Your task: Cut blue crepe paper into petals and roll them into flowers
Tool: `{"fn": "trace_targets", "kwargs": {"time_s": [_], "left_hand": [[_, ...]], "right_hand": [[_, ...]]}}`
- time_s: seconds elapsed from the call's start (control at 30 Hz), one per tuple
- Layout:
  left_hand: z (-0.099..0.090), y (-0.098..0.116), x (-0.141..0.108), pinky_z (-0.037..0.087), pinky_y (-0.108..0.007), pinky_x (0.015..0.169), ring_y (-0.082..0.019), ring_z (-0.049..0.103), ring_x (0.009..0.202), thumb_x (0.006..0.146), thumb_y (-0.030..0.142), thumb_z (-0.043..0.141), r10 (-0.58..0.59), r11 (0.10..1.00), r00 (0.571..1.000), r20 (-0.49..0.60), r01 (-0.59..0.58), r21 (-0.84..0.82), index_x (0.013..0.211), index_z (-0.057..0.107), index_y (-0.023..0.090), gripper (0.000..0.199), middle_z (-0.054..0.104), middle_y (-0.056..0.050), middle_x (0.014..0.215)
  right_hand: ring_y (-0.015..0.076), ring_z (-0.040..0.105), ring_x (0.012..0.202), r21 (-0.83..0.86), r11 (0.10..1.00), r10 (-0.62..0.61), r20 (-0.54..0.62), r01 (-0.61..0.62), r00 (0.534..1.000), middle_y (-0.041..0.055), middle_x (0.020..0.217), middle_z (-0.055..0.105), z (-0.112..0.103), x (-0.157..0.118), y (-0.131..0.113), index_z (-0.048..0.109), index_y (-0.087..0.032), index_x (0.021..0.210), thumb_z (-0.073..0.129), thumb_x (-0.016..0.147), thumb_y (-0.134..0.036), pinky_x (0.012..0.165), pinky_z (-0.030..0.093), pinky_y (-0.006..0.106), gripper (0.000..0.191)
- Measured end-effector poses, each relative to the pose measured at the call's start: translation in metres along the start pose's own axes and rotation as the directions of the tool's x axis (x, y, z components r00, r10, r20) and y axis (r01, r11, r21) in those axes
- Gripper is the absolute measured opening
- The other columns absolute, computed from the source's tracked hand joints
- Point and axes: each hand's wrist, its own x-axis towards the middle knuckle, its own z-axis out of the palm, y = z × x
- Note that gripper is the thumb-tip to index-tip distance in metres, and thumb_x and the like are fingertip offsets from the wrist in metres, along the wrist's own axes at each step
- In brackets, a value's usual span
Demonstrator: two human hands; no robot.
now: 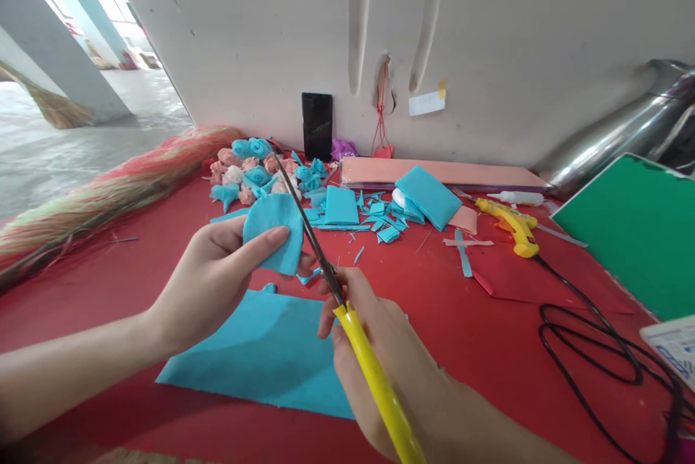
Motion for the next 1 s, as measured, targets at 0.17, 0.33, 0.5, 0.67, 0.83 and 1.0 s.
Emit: {"fn": "trace_targets", "kwargs": {"time_s": [0.17,0.33,0.5,0.67,0.83,1.0], "left_hand": [[0.001,-0.002,0.000,0.046,-0.022,0.059,-0.010,0.052,0.057,0.081,0.037,0.056,0.009,0.999,1.000,-0.030,-0.008,0.041,0.063,0.056,0.016,0.027,0.053,0.003,0.058],[0.002,-0.004,0.000,0.037,-0.019,0.052,-0.008,0.044,0.055,0.079,0.038,0.058,0.005,0.998,0.999,-0.053,-0.001,0.065,0.060,0.053,0.015,0.030,0.047,0.003,0.057],[0.002,-0.007,-0.002,0.027,-0.020,0.047,-0.006,0.029,0.050,0.077,0.040,0.060,-0.003,0.996,0.998,-0.070,0.010,0.088,0.051,0.043,0.014,0.040,0.033,0.005,0.051],[0.002,-0.006,-0.002,0.025,-0.021,0.047,-0.006,0.028,0.049,0.077,0.038,0.060,-0.014,0.996,0.997,-0.073,0.020,0.091,0.049,0.039,0.015,0.042,0.031,0.005,0.051],[0.003,-0.006,-0.002,0.032,-0.022,0.047,-0.009,0.039,0.050,0.075,0.039,0.060,-0.029,0.996,0.996,-0.090,0.036,0.082,0.051,0.048,0.016,0.035,0.044,0.003,0.051],[0.004,-0.006,-0.003,0.036,-0.022,0.048,-0.010,0.046,0.052,0.075,0.037,0.060,-0.020,0.997,0.995,-0.093,0.026,0.066,0.055,0.054,0.016,0.031,0.051,0.002,0.054]], "right_hand": [[0.0055,0.033,0.043,-0.033,0.999,0.037,0.033,-0.035,0.999,-0.0001,0.069,0.055,0.001,-0.002,-0.001,0.046,-0.021,0.089,0.042,0.076,-0.035,0.038,0.027,0.016,0.020],[0.0058,0.037,0.046,0.019,1.000,-0.004,0.031,0.004,1.000,-0.0001,0.072,0.055,0.004,-0.003,0.006,0.044,-0.021,0.093,0.042,0.081,-0.029,0.041,0.030,0.016,0.015],[0.0057,0.037,0.046,0.027,0.999,-0.020,0.017,0.019,1.000,-0.0006,0.069,0.053,0.006,-0.003,0.009,0.045,-0.020,0.096,0.041,0.084,-0.028,0.041,0.031,0.016,0.014],[0.0054,0.038,0.045,0.023,0.999,-0.026,0.030,0.026,0.999,-0.0002,0.069,0.052,0.005,-0.005,0.008,0.044,-0.019,0.096,0.039,0.086,-0.030,0.040,0.030,0.016,0.015],[0.0049,0.037,0.041,-0.040,0.999,0.015,0.038,-0.014,0.999,-0.0029,0.065,0.049,0.005,-0.005,0.011,0.043,-0.022,0.096,0.034,0.088,-0.033,0.037,0.027,0.016,0.016],[0.0053,0.034,0.038,-0.097,0.994,0.041,0.015,-0.040,0.999,-0.0064,0.052,0.036,0.006,-0.006,0.009,0.042,-0.021,0.087,0.034,0.086,-0.034,0.036,0.024,0.015,0.014]]}}
